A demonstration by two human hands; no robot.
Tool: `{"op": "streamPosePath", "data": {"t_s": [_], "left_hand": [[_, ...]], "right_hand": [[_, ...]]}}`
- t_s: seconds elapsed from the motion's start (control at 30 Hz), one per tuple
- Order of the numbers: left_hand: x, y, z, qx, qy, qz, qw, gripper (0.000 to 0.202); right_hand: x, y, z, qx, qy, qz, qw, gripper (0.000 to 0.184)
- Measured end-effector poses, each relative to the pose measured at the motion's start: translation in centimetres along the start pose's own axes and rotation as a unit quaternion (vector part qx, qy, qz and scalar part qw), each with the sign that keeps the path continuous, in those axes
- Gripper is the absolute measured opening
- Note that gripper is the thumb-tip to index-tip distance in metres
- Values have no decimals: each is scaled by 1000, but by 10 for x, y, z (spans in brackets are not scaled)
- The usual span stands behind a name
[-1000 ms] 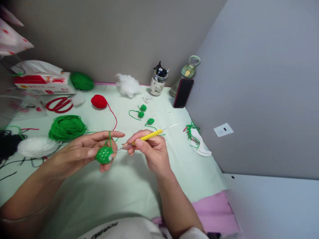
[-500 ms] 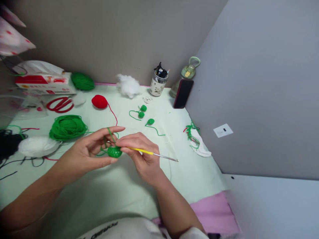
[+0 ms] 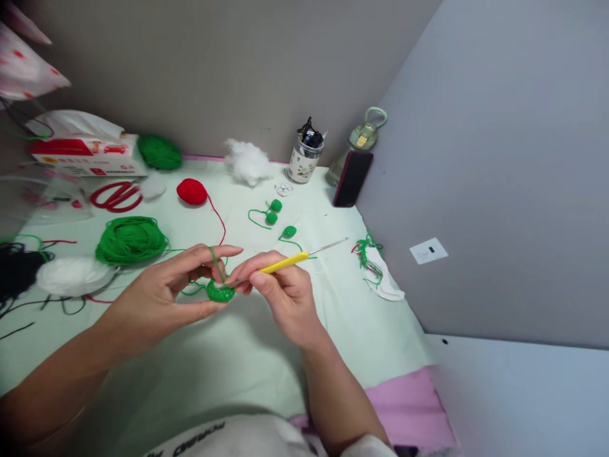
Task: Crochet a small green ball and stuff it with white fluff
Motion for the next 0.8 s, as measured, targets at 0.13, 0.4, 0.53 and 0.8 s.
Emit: {"op": "streamPosePath", "data": {"t_s": [0.13,0.4,0.53,0.8], "left_hand": [[-1,0,3,12,-2,11,1000,54],[1,-3,-7,43,32,4,999,35],[1,-3,-10,66,54,-1,996,28],[1,-3,-13,117,102,-14,988,20]], "right_hand": [[-1,-1,6,-28,-13,18,999,18],[-3,2,5,-49,-25,21,998,17],[-3,4,6,-60,-38,21,997,16],[-8,19,24,-171,-137,66,973,16]]}}
Point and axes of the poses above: each hand's wrist, its own x-axis towards the middle knuckle, its own y-axis out of the palm, z = x × y, the point moved 10 cm from there along x, towards the middle knuckle, and after that the axes turned 11 degrees about -z, right-handed, at the moved point
